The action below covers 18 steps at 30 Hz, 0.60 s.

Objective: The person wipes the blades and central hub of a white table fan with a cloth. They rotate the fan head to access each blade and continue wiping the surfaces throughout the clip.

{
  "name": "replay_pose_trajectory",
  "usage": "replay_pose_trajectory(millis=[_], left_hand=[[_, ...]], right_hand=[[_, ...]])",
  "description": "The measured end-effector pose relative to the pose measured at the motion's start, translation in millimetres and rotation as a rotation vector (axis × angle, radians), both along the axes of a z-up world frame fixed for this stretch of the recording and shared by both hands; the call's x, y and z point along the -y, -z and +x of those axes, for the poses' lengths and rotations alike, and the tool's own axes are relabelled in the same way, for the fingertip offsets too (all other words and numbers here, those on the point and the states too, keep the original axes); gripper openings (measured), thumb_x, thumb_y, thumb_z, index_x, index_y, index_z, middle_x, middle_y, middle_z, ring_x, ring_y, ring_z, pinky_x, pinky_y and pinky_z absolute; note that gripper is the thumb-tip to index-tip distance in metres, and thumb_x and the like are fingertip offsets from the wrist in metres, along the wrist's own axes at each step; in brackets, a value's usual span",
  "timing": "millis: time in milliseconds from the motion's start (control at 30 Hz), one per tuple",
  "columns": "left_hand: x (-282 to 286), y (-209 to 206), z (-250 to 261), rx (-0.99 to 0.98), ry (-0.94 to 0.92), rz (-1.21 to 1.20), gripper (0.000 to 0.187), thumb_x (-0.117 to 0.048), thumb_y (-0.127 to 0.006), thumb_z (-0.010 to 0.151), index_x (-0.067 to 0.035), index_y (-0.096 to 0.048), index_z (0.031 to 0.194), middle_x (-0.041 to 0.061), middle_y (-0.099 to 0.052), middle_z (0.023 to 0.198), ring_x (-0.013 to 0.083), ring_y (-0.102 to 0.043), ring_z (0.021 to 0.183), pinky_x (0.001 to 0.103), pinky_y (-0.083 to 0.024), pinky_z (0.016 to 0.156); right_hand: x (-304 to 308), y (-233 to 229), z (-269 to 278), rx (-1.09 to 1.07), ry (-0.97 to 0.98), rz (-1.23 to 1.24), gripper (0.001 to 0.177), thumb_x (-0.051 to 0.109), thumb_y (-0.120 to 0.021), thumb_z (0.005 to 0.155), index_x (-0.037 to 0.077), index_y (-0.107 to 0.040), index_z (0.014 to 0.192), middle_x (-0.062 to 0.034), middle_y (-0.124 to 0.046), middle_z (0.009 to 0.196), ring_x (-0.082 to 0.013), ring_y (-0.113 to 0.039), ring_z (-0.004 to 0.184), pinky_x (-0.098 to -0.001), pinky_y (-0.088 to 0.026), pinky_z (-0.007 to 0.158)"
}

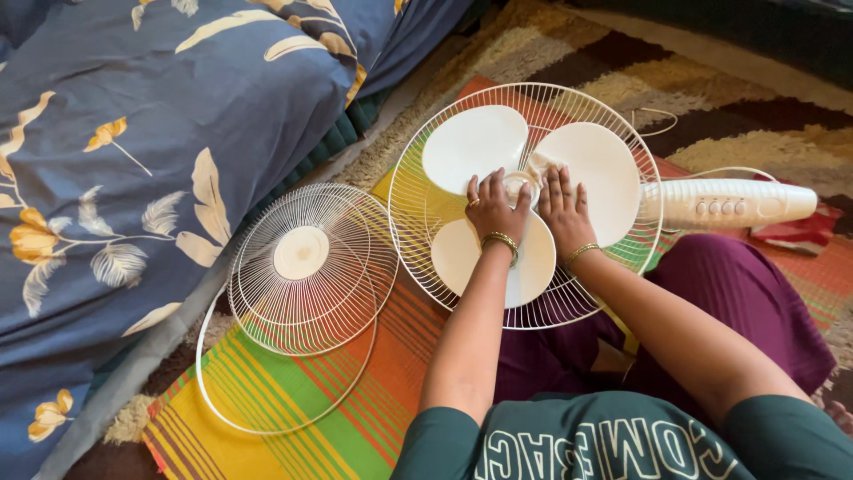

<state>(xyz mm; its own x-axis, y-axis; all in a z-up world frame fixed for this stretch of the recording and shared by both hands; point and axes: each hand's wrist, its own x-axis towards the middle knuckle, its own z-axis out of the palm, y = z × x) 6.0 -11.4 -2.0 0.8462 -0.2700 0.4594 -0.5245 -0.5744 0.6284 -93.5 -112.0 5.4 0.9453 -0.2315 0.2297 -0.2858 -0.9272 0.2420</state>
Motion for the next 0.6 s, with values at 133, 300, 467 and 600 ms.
replay_pose_trajectory(millis=[133, 300, 467, 600], left_hand=[[0, -4, 6, -0.057, -0.026, 0.000, 0.063, -0.056, -0.060, 0.089, -0.016, -0.058, 0.138, 0.006, -0.060, 0.142, 0.0339, -0.033, 0.148, 0.058, -0.033, 0.111], [4, -2, 12, -0.046, -0.046, -0.012, 0.064, -0.057, -0.060, 0.090, -0.015, -0.058, 0.138, 0.006, -0.061, 0.142, 0.0349, -0.035, 0.146, 0.058, -0.035, 0.111], [26, -9, 16, -0.113, -0.062, 0.104, 0.064, -0.056, -0.057, 0.088, -0.016, -0.057, 0.139, 0.006, -0.058, 0.144, 0.0335, -0.033, 0.147, 0.061, -0.035, 0.104], [35, -10, 15, -0.095, -0.079, 0.124, 0.066, -0.058, -0.058, 0.088, -0.017, -0.056, 0.139, 0.005, -0.057, 0.144, 0.0328, -0.031, 0.148, 0.061, -0.034, 0.105]], right_hand=[[4, -5, 10, -0.008, -0.032, 0.036, 0.078, 0.031, -0.046, 0.097, -0.007, -0.017, 0.158, -0.0256, -0.007, 0.169, -0.0383, 0.000, 0.158, -0.0558, -0.011, 0.124], [16, 4, 19, 0.006, -0.040, -0.028, 0.072, 0.028, -0.042, 0.100, -0.004, -0.018, 0.159, -0.0215, -0.009, 0.171, -0.0348, -0.003, 0.159, -0.0536, -0.012, 0.124], [37, 8, 28, -0.005, -0.038, 0.025, 0.072, 0.028, -0.041, 0.098, -0.003, -0.017, 0.158, -0.0200, -0.007, 0.170, -0.0330, -0.003, 0.158, -0.0515, -0.013, 0.123], [46, 12, 27, -0.041, -0.019, -0.019, 0.069, 0.028, -0.040, 0.100, -0.001, -0.018, 0.159, -0.0184, -0.006, 0.171, -0.0318, -0.003, 0.158, -0.0497, -0.014, 0.124]])
